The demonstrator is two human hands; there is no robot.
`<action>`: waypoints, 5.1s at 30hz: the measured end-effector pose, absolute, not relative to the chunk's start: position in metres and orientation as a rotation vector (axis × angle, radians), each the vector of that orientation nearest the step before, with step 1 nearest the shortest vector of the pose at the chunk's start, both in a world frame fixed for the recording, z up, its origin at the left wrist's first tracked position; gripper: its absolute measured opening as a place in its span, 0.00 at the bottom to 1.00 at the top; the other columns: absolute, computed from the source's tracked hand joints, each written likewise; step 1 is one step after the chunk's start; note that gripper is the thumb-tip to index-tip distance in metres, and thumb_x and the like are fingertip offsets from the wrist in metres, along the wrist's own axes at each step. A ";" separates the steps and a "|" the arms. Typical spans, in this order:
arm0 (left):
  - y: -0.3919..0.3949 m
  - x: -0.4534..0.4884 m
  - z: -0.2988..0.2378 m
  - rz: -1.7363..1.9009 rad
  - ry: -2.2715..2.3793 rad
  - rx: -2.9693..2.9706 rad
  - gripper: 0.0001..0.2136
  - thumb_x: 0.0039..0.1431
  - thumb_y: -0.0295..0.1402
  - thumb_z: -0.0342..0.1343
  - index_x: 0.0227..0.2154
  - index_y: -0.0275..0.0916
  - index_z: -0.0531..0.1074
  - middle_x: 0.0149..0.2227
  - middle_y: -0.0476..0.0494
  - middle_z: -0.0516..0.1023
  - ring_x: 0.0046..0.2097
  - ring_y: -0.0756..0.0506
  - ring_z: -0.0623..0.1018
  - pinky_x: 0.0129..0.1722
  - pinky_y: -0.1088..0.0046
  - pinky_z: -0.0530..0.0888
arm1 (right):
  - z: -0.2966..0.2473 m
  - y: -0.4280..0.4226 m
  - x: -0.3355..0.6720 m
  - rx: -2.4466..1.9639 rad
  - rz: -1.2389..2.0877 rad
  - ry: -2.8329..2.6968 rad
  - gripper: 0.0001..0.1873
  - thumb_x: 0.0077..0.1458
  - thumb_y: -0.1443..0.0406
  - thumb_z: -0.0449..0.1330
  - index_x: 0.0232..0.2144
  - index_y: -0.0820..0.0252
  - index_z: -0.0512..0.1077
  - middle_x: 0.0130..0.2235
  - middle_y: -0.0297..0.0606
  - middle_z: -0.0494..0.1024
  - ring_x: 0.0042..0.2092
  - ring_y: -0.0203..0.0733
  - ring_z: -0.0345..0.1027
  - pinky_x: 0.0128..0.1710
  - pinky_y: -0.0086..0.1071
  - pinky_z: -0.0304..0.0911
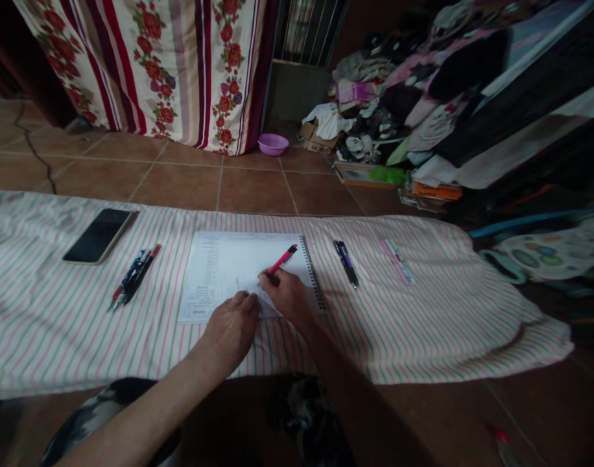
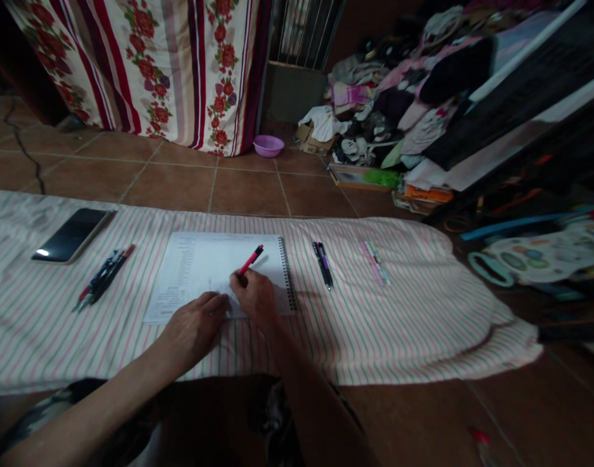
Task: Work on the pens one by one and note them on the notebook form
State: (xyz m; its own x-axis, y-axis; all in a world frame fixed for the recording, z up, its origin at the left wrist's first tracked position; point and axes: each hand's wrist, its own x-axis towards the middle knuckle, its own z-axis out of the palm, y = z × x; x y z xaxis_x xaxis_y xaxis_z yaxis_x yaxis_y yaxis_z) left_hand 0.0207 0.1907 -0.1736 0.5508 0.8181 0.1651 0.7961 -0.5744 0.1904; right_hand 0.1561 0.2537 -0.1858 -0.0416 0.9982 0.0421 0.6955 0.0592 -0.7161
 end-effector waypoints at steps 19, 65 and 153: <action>0.197 0.024 -0.174 0.467 1.565 2.568 0.07 0.56 0.27 0.48 0.28 0.39 0.70 0.30 0.46 0.73 0.36 0.44 0.70 0.31 0.70 0.68 | -0.183 0.260 0.164 -1.406 0.765 -1.605 0.13 0.54 0.59 0.53 0.36 0.58 0.73 0.25 0.35 0.77 0.28 0.37 0.71 0.30 0.27 0.64; 0.178 0.049 -0.187 0.462 1.455 2.772 0.08 0.56 0.24 0.49 0.37 0.37 0.71 0.46 0.41 0.73 0.44 0.41 0.70 0.33 0.66 0.76 | -0.184 0.279 0.278 -1.518 0.757 -1.074 0.15 0.42 0.55 0.60 0.27 0.60 0.66 0.20 0.33 0.73 0.25 0.38 0.70 0.29 0.31 0.66; 0.182 0.052 -0.183 0.442 1.466 2.777 0.09 0.57 0.25 0.49 0.37 0.38 0.71 0.42 0.42 0.74 0.42 0.42 0.70 0.32 0.66 0.76 | -0.175 0.267 0.327 -2.289 0.047 -1.246 0.19 0.49 0.59 0.56 0.43 0.60 0.67 0.31 0.39 0.78 0.34 0.46 0.70 0.30 0.32 0.55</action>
